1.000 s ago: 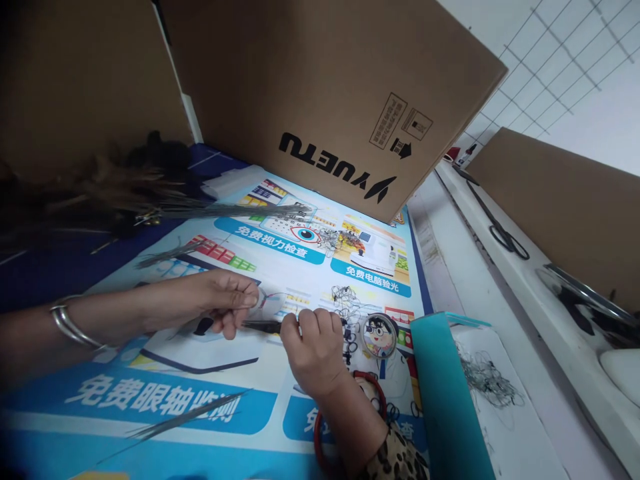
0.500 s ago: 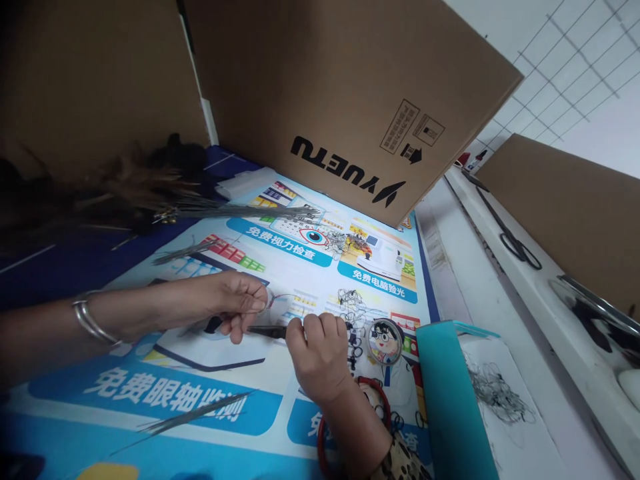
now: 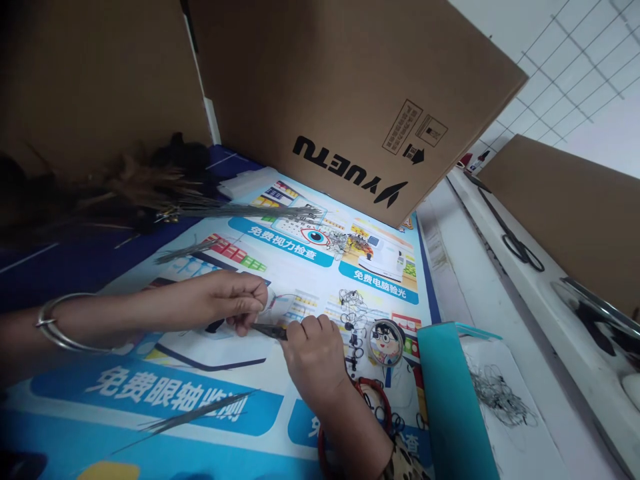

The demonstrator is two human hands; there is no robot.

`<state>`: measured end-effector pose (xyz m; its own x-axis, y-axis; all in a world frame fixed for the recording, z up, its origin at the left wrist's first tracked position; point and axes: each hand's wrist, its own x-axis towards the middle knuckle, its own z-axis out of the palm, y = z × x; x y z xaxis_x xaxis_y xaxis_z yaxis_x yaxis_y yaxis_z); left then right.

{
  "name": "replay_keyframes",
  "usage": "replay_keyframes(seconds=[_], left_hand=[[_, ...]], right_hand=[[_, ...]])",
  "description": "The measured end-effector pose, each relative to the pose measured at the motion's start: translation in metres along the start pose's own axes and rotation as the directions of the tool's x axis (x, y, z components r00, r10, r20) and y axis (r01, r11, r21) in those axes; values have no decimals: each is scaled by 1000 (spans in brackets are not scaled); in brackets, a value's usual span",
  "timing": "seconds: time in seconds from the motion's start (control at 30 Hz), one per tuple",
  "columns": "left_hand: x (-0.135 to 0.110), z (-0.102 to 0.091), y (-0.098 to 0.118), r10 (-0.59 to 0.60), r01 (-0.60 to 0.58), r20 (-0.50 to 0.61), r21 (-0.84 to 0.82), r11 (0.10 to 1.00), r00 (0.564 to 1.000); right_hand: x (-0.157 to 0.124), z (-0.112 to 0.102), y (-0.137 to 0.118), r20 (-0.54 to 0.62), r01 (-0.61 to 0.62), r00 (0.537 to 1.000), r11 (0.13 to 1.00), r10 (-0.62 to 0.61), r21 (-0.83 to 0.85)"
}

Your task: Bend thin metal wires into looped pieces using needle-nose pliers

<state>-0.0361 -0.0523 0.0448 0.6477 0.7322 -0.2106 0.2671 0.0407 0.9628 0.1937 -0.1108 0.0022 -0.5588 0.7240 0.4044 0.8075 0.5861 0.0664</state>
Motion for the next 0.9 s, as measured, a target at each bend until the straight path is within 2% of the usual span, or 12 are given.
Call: replay_keyframes(seconds=[0.07, 0.17, 0.37, 0.53, 0.7, 0.9], left_hand=[[-2, -1, 3, 43, -42, -4, 161, 986, 999], [-4, -2, 5, 108, -108, 22, 383, 917, 994], [-8, -1, 1, 178, -197, 90, 581, 789, 980], [-10, 2, -6, 222, -236, 101, 627, 743, 970], [-12, 5, -4, 205, -244, 139, 672, 700, 969], [-13, 8, -1, 231, -268, 142, 624, 734, 963]], right_hand=[[0, 0, 0, 59, -17, 998, 999, 14, 42], [0, -1, -1, 152, -53, 988, 994, 38, 99], [3, -7, -2, 306, -149, 948, 971, 86, 187], [7, -10, 1, 366, -152, 929, 954, 49, 257], [9, -11, 2, 393, -157, 919, 945, 32, 289], [8, -13, 4, 405, -154, 914, 936, 13, 317]])
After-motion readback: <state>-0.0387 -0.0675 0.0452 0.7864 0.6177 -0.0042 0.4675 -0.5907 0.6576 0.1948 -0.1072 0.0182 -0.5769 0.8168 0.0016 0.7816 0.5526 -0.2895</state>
